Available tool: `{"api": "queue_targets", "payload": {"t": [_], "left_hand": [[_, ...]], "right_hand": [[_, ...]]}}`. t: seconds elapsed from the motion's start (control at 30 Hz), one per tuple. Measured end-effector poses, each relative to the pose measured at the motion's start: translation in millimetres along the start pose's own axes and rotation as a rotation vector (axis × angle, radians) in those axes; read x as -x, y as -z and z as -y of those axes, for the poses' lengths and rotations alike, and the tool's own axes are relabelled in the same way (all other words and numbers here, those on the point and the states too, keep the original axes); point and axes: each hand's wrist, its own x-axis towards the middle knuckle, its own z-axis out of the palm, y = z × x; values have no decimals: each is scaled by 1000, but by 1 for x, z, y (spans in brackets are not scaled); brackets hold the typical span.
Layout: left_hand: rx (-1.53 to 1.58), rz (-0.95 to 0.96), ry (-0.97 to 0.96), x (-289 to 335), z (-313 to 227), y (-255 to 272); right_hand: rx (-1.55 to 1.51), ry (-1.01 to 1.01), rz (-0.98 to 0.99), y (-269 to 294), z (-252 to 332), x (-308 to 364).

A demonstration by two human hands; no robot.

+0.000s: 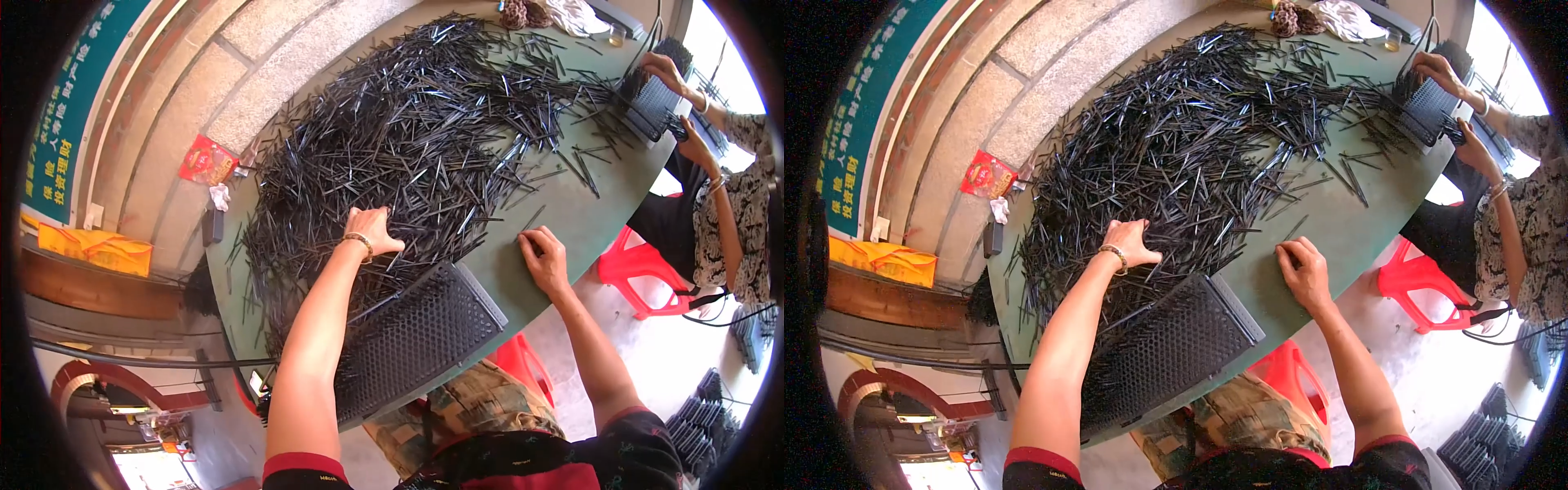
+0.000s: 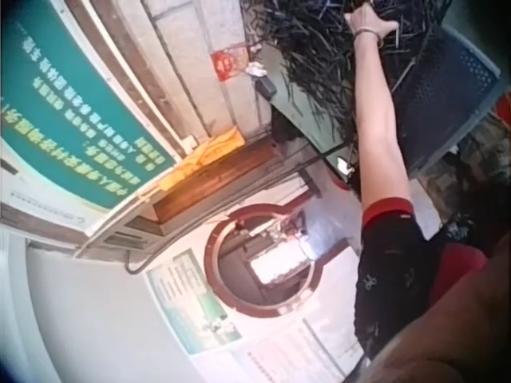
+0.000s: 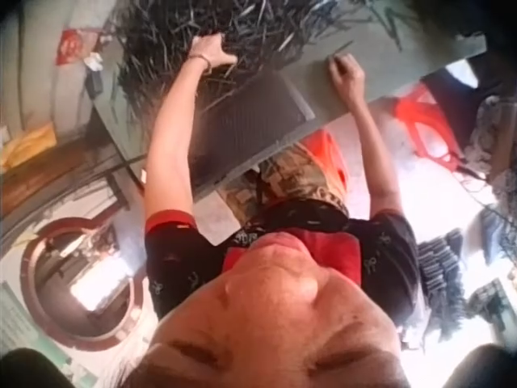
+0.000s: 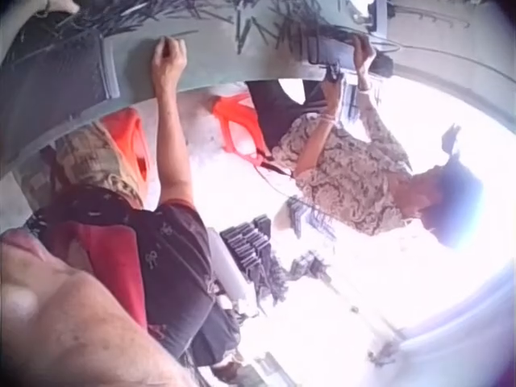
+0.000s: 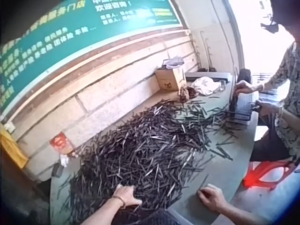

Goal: The person inserts long black pins into a perforated rubber mat by hand.

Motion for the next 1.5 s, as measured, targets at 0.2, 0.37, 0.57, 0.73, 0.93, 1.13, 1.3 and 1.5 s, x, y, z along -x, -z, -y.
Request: {"api": "queue_targets", "payload": {"t": [0.2,0.37,0.57,0.73,0.93,1.13,1.3,1.5], "left_hand": [[755,-147,154,-1,21,27],[1736,-367,260,-4,37,17],[2412,-279,159,-11,11,10],[2376,-373,230,-14,-2,10],[2348,-378,40,-8,-28,32],[2237,-701,48,-24,-48,42],[2232,-879,32,-14,-45,63],[2057,-978,65,-21,-69,52]], "right_hand": [[8,0,5,4,-1,-1],[16,8,-2,1,3,-1],[48,20,4,4,-1,-1],[44,-6,3,-2,-2,-3],[-110,265,36,-38,90,-74],[-422,-1,248,-127,124,-93],[-574,-125,136,-137,103,-107],[-1722,-990,165,-157,85,-107]]}}
